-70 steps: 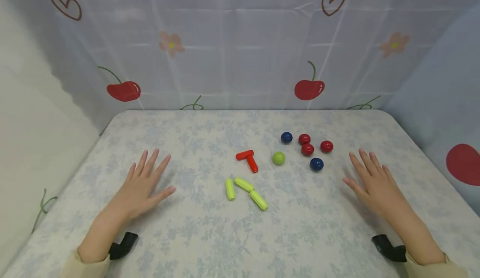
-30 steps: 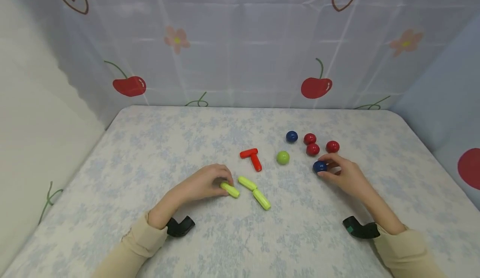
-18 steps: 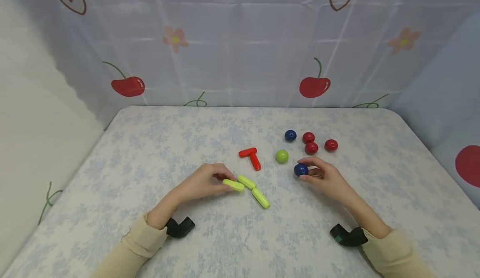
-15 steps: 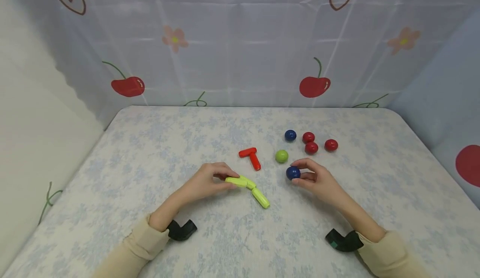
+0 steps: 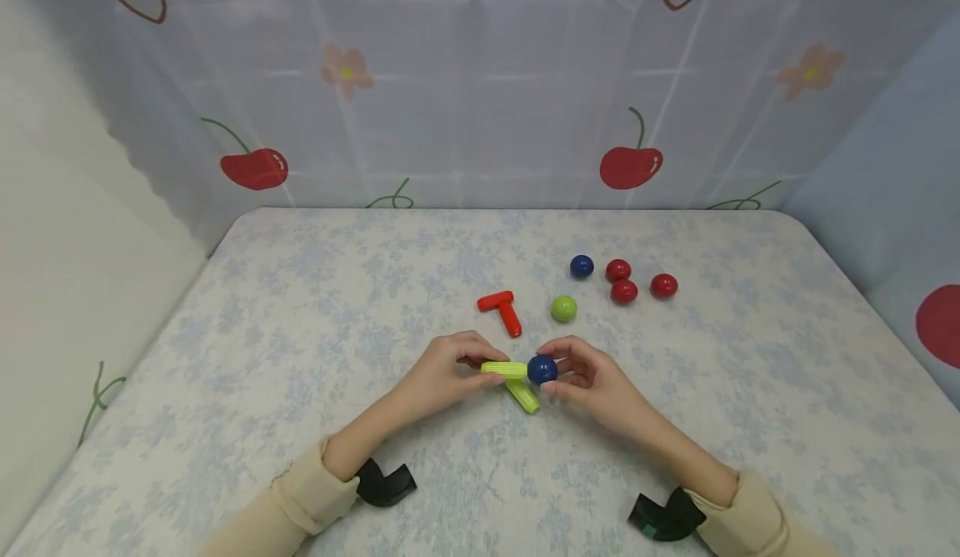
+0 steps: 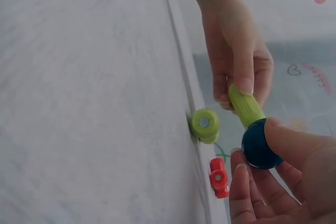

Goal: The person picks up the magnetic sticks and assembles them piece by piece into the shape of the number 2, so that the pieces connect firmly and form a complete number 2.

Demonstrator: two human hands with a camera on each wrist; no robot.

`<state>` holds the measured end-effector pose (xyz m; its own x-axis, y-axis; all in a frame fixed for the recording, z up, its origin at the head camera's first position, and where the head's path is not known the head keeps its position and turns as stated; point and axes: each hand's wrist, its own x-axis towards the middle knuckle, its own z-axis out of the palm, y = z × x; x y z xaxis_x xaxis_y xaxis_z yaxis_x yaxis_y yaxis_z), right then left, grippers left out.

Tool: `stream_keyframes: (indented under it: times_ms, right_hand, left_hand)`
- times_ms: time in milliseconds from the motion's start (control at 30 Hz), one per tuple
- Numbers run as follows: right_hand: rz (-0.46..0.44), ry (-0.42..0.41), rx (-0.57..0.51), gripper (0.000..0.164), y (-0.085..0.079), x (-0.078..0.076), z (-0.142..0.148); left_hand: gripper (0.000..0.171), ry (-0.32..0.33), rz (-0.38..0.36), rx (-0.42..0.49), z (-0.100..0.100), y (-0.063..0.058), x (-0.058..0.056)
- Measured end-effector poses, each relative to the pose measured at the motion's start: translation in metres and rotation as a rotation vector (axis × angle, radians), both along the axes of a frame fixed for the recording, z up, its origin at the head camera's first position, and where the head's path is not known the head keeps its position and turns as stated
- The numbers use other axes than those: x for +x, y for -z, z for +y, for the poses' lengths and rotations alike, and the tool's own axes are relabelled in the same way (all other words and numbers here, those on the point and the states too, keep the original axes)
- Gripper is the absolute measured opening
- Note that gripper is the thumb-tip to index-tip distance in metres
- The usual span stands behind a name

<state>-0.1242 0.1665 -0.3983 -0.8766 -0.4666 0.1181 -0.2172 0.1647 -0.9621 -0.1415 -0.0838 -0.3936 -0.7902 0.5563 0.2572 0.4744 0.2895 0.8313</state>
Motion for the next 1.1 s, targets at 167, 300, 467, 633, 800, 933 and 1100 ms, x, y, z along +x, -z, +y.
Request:
stream_keyframes:
  times_ms: [167, 300, 467, 633, 800, 933, 1100]
  right_hand:
    - [0.001, -0.007, -0.015, 0.038, 0.001, -0.002, 0.001]
    - [-0.009, -0.004, -0.019, 0.038, -0.001, -0.003, 0.001]
    - [-0.028, 0.004, -0.036, 0.039, -0.001, -0.004, 0.0]
    - [-0.032, 0.004, -0.042, 0.039, 0.001, -0.004, 0.0]
    - [-0.036, -0.003, -0.055, 0.039, 0.002, -0.005, 0.001]
    - [-0.015, -0.013, -0.087, 0.038, 0.002, -0.004, 0.001]
    - [-0.007, -0.034, -0.122, 0.037, 0.003, -0.001, 0.001]
  left_hand:
    - [0.021, -0.011, 0.016, -0.004, 0.003, 0.0, 0.0]
    - [0.021, -0.015, 0.022, 0.006, 0.003, 0.0, -0.001]
    - [0.024, -0.019, 0.006, 0.026, 0.004, -0.011, 0.004]
    - [0.024, -0.011, -0.01, 0.035, 0.002, 0.0, -0.001]
    - [0.023, 0.011, -0.023, 0.015, -0.003, -0.006, -0.012]
    - [0.025, -0.014, -0.043, -0.001, -0.002, -0.017, -0.041]
    - [0.033, 0.037, -0.033, -0.089, 0.02, -0.018, -0.084]
